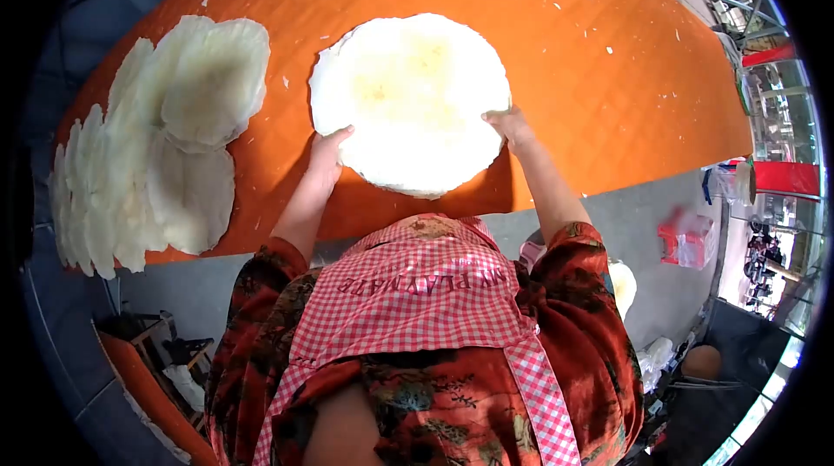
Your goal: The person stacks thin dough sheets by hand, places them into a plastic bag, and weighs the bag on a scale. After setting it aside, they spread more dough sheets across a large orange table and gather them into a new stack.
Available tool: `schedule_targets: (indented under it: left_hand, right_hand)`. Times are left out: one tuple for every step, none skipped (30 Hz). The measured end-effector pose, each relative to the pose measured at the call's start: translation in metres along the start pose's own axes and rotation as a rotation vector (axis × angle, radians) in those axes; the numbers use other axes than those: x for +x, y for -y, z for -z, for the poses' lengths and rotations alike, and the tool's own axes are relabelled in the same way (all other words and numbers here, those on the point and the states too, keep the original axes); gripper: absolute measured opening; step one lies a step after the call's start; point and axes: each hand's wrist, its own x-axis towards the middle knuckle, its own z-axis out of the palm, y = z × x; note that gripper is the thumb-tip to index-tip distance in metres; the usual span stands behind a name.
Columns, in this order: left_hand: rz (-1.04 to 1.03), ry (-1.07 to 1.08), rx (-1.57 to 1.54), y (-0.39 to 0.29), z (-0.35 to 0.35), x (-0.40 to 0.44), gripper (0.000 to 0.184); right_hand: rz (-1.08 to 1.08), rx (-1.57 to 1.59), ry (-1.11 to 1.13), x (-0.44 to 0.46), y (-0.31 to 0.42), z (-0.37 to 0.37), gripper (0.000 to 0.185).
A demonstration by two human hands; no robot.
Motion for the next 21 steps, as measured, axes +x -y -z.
schedule_targets:
  left_hand:
    - [0.002,-0.005,0.007,-0.001,-0.001,-0.001,0.046]
    - [0.006,-0.012,0.013,0.000,-0.002,-0.003,0.045]
    - [0.004,0.009,-0.007,0.007,-0.001,-0.007,0.045]
    - [0.005,0.029,-0.025,0.016,-0.002,-0.013,0.046]
    - [0.001,0.054,-0.042,0.022,-0.004,-0.018,0.046]
    - [0.020,0.020,0.072,0.023,-0.005,-0.027,0.045]
    - [0.042,0.052,0.035,0.024,-0.003,-0.032,0.043]
    - [0.057,0.086,-0.008,0.024,-0.002,-0.032,0.041]
    - [0.102,0.045,-0.107,0.013,-0.007,-0.037,0.040]
    - [0.154,0.002,-0.208,-0.006,-0.017,-0.049,0.039]
    - [0.208,-0.043,-0.308,-0.015,-0.020,-0.056,0.038]
    - [0.142,-0.074,-0.172,-0.013,-0.017,-0.057,0.037]
    - [0.070,-0.104,-0.036,-0.012,-0.013,-0.055,0.036]
    - [-0.006,-0.136,0.102,-0.010,-0.007,-0.051,0.036]
    - [-0.158,-0.143,0.212,0.009,0.004,-0.035,0.029]
    - [-0.451,-0.293,0.722,0.029,0.017,-0.019,0.019]
    - [-0.477,-0.352,0.727,0.027,0.016,-0.020,0.016]
    - [-0.502,-0.407,0.730,0.023,0.012,-0.025,0.012]
    - [-0.424,-0.329,0.587,0.016,0.012,-0.028,0.011]
    - [-0.346,-0.250,0.445,0.008,0.012,-0.030,0.011]
    - [-0.266,-0.171,0.305,0.002,0.011,-0.033,0.011]
  right_hand:
    - [0.013,-0.011,-0.018,0.011,-0.005,0.004,0.045]
    - [0.022,-0.025,-0.037,0.021,-0.009,0.010,0.044]
    - [0.033,-0.144,-0.011,0.030,-0.006,0.016,0.046]
    - [0.040,-0.262,0.014,0.037,0.003,0.020,0.049]
    - [0.053,-0.377,0.040,0.039,0.010,0.023,0.051]
    - [0.142,-0.684,-0.173,0.026,0.020,0.013,0.052]
    - [0.236,-0.991,-0.392,0.002,0.036,-0.009,0.054]
    - [0.337,-1.296,-0.619,-0.022,0.054,-0.033,0.056]
    - [0.706,-1.375,-0.638,-0.049,0.066,-0.056,0.055]
    - [0.890,-1.150,-0.475,-0.057,0.063,-0.076,0.054]
    - [0.963,-1.034,-0.299,-0.076,0.049,-0.109,0.055]
    - [1.010,-0.913,-0.115,-0.095,0.035,-0.141,0.056]
    - [1.074,-1.004,-0.015,-0.111,0.029,-0.169,0.057]
    - [1.138,-1.092,0.087,-0.124,0.026,-0.191,0.058]
    - [1.033,-1.201,0.096,-0.125,0.013,-0.201,0.059]
    - [0.924,-1.306,0.103,-0.122,0.000,-0.208,0.061]
    - [0.848,-1.323,0.118,-0.121,-0.001,-0.212,0.065]
    - [0.828,-1.285,0.120,-0.121,0.000,-0.213,0.065]
    - [0.808,-1.249,0.119,-0.121,0.001,-0.214,0.064]
    - [0.788,-1.214,0.118,-0.120,0.003,-0.215,0.064]
    - [0.784,-1.192,0.095,-0.120,0.005,-0.216,0.063]
